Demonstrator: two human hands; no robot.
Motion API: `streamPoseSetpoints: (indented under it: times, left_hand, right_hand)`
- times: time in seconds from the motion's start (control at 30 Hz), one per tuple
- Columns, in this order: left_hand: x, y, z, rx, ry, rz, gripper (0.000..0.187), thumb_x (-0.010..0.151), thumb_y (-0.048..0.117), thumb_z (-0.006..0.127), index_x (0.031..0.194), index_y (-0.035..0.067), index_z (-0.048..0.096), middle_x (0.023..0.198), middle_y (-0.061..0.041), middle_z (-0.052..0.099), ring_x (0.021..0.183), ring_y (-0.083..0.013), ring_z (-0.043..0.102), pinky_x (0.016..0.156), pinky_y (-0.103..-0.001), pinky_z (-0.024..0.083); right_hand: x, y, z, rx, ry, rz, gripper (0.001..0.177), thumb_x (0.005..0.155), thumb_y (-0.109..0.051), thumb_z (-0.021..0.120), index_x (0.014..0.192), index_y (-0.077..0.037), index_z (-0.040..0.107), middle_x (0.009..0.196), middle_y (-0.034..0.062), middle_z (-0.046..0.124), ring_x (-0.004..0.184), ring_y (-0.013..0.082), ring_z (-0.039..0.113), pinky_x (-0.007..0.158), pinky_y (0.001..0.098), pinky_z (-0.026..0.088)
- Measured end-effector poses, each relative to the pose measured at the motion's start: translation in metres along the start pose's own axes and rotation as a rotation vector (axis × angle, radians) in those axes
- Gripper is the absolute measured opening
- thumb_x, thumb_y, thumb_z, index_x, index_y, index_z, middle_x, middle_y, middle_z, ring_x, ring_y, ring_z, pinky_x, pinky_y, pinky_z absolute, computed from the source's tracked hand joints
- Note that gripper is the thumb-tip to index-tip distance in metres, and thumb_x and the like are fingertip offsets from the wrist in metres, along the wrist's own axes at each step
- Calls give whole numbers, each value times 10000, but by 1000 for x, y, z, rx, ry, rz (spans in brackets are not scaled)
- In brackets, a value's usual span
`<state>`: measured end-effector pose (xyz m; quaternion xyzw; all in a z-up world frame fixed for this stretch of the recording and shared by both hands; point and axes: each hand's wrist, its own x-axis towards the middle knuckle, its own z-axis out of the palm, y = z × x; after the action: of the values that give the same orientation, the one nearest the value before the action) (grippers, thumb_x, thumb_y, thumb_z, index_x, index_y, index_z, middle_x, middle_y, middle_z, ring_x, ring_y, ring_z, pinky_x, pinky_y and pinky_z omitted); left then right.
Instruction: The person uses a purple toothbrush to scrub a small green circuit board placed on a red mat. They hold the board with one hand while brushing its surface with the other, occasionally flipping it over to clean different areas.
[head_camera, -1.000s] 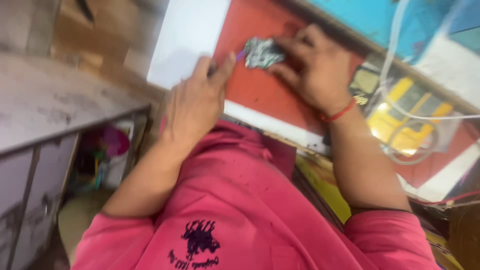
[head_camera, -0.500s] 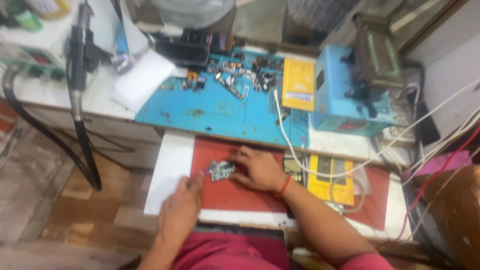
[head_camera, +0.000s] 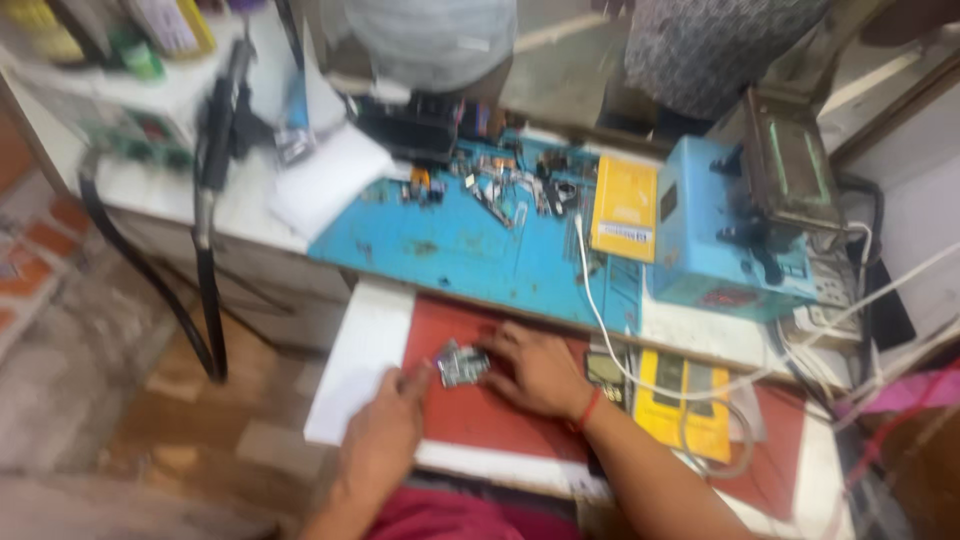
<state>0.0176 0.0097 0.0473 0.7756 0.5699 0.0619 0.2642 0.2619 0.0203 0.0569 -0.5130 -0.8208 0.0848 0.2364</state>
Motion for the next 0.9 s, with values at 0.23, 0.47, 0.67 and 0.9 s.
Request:
streamPoseSetpoints:
  times: [0.23, 0.47, 0.67, 0.9]
  left_hand:
    - [-6, -2, 6, 26, 111, 141, 486, 918, 90, 532, 1371, 236, 632, 1110, -136, 625, 833, -387, 701, 737, -517, 566]
    - [-7, 0, 5, 22, 93, 197, 474, 912, 82, 553, 1373, 161, 625, 1113, -166, 614, 780, -399, 700, 693, -525, 569]
    - [-3, 3, 4, 64, 55, 195, 440, 959, 154, 562, 1398, 153, 596, 1089, -176, 593, 756, -403, 694, 669, -528, 562]
    - [-12, 3, -1, 77, 240, 274, 418, 925, 193, 589, 1334, 149, 660, 1075, -218, 608, 690, -432, 675, 611, -546, 554]
  right_hand:
    - [-8, -4, 0, 65, -183, 178, 484, 823, -387, 788, 1243, -163, 700, 1065, 54, 674, 908, 307, 697, 716, 445, 552]
    - [-5, -8, -2, 58, -114, 157, 510, 800, -399, 790, 1235, -148, 705, 1060, 56, 678, 903, 309, 696, 717, 443, 554]
    - [-10, -5, -1, 94, -137, 117, 481, 824, -360, 763, 1237, -123, 691, 1106, 72, 677, 892, 319, 694, 709, 451, 553]
    - [-12, -4, 10, 37, -96, 190, 400, 872, -315, 723, 1233, -145, 701, 1074, 70, 681, 904, 318, 694, 710, 448, 556]
